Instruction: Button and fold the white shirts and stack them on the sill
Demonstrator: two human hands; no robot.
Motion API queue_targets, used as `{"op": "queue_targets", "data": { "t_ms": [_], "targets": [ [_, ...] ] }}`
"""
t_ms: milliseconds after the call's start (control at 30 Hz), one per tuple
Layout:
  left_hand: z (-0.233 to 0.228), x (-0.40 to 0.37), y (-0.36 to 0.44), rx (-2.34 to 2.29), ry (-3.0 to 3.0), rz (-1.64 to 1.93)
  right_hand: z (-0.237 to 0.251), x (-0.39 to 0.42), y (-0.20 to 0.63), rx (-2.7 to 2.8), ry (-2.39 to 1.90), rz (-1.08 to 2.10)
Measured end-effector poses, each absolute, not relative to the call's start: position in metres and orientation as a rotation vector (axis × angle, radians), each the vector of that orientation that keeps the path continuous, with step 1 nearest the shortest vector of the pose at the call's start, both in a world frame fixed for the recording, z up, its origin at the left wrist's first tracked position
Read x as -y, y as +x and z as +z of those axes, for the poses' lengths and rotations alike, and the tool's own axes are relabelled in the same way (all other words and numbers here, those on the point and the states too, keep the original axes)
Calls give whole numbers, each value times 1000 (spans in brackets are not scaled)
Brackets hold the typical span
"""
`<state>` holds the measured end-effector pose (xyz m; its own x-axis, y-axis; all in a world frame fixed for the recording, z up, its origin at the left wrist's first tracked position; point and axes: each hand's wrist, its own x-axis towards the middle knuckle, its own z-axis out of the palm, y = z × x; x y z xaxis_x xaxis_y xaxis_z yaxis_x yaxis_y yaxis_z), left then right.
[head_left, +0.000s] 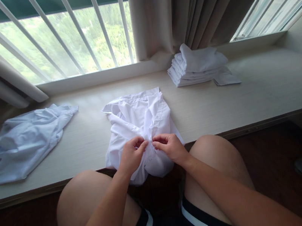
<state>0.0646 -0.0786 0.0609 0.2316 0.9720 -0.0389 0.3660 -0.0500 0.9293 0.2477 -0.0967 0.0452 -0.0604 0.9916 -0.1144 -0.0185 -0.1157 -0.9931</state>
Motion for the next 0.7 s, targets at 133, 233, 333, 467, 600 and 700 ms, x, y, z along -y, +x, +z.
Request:
{"op": "queue_targets", "data": {
  "t_ms": [133,233,333,467,600,700],
  "targets": [
    [60,79,65,-1282,1591,814,46,96,248,1176,-1219,1350],
    [60,78,66,-1266,1577,791,45,96,247,1176,-1188,1350],
    [59,77,67,-1210,1518,786,43,96,247,1189,-1182,1350],
    [60,76,68,-1129,1428,772,41,97,246,1208,-1185,1337],
    [62,76,69,-1106,1382,750,39,98,246,1243,-1191,1298],
    [62,76,68,-1091,1348,737,38,99,246,1255,-1184,1293]
  ]
}}
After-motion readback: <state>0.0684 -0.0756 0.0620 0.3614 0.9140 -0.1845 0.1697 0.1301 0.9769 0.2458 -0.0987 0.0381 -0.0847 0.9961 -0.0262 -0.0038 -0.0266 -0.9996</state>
